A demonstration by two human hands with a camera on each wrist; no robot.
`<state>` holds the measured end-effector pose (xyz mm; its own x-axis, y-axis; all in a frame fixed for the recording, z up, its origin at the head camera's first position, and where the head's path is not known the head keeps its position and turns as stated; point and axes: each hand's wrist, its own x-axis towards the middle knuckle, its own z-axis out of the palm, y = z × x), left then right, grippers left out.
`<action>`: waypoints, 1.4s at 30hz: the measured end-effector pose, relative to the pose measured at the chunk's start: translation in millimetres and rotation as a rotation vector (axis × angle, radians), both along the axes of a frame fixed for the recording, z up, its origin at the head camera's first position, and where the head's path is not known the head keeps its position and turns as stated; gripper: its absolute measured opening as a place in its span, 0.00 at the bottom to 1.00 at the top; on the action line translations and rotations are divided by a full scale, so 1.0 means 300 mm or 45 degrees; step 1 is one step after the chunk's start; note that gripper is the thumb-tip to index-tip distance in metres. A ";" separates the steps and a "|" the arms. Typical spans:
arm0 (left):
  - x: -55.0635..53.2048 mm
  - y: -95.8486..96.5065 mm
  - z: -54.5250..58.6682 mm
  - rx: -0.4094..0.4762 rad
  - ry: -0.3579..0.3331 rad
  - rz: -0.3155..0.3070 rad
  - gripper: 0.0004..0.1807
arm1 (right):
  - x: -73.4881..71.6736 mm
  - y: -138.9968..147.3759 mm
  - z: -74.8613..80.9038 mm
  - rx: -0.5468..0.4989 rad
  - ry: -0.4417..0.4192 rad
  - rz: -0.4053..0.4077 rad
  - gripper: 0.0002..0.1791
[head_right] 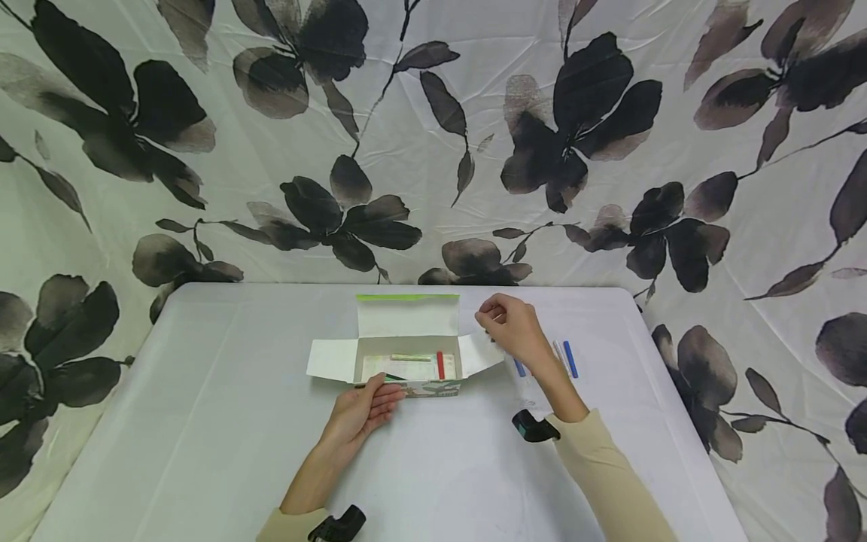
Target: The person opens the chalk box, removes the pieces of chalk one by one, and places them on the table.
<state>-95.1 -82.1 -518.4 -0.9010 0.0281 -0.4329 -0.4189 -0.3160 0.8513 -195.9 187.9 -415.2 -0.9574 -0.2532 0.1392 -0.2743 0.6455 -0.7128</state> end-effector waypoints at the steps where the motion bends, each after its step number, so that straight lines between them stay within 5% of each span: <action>1: 0.000 0.000 0.001 0.001 -0.004 0.003 0.25 | 0.000 -0.016 -0.003 -0.002 -0.001 0.019 0.08; 12: -0.003 -0.003 -0.003 -0.001 0.003 0.002 0.27 | 0.005 -0.149 -0.080 -0.046 -0.018 0.329 0.07; 23: 0.001 -0.004 -0.001 0.000 0.020 -0.002 0.26 | 0.002 -0.253 -0.155 -0.007 -0.168 0.664 0.14; 32: 0.007 -0.003 0.004 0.015 0.028 -0.007 0.27 | -0.008 -0.306 -0.229 0.155 -0.192 0.748 0.09; 42: 0.006 0.001 0.006 0.009 0.018 0.015 0.26 | -0.039 -0.350 -0.223 0.330 -0.371 0.789 0.06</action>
